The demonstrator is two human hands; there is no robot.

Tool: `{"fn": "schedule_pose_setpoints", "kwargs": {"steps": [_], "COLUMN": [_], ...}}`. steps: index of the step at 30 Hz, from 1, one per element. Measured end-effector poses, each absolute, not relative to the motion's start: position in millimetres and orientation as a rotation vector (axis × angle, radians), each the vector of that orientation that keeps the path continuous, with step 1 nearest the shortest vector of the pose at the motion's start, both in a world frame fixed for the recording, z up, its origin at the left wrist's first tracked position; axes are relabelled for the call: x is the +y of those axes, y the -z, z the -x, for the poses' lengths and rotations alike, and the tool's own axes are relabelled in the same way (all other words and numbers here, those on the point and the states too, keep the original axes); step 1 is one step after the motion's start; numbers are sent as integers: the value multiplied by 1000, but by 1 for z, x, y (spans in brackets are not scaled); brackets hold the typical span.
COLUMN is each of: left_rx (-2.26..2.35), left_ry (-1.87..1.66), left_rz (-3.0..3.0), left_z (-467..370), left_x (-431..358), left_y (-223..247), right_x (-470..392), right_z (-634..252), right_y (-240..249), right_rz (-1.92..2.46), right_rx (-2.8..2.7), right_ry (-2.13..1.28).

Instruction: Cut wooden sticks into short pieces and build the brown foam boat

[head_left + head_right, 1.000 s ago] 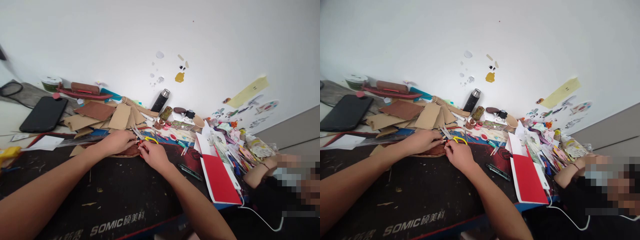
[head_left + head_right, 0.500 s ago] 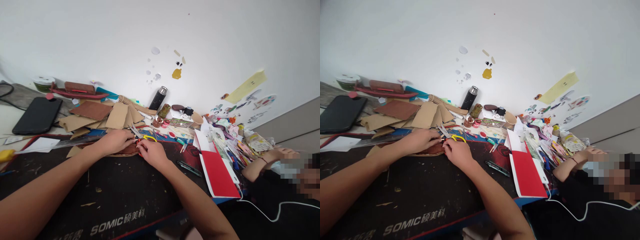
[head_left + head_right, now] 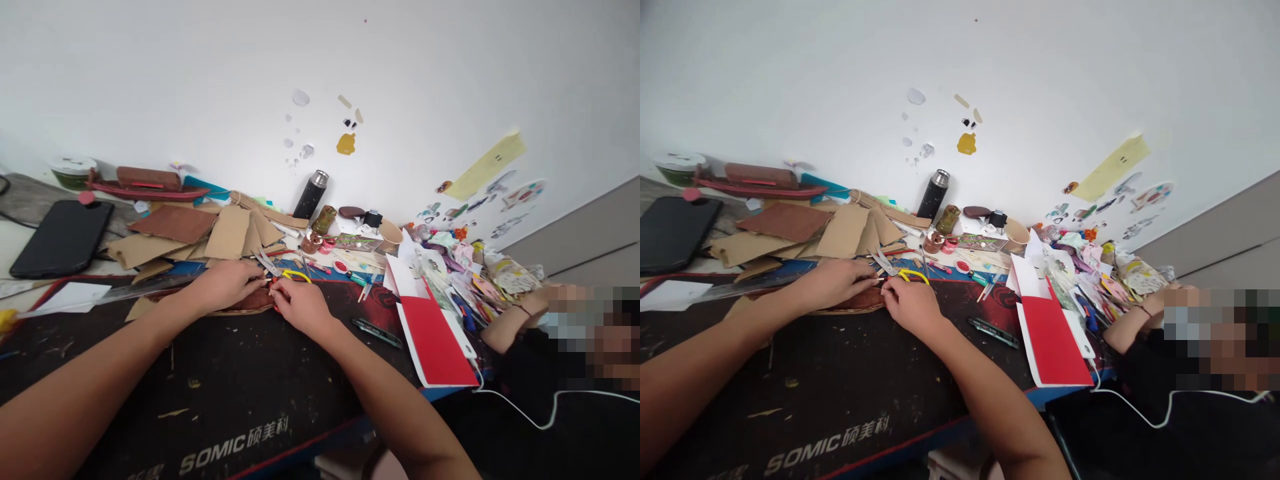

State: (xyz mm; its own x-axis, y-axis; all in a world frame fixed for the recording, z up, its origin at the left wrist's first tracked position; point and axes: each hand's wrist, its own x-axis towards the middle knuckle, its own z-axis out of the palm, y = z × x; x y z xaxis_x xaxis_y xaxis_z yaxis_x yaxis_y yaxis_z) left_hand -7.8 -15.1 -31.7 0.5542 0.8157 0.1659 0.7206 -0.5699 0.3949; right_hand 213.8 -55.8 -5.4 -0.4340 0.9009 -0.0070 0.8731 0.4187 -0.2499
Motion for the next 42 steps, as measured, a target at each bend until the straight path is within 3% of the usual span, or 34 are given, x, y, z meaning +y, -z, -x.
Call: {"fn": "schedule_pose_setpoints", "kwargs": {"steps": [42], "left_rx": [1306], "left_ry": [-411], "left_rz": [-2505], "left_z": [8], "left_x": [-13], "left_y": [36], "right_x": [-56], "right_z": [-221], "right_y": [18], "right_rz": [1465], "right_rx": [-2271], "right_ry": [-460]}}
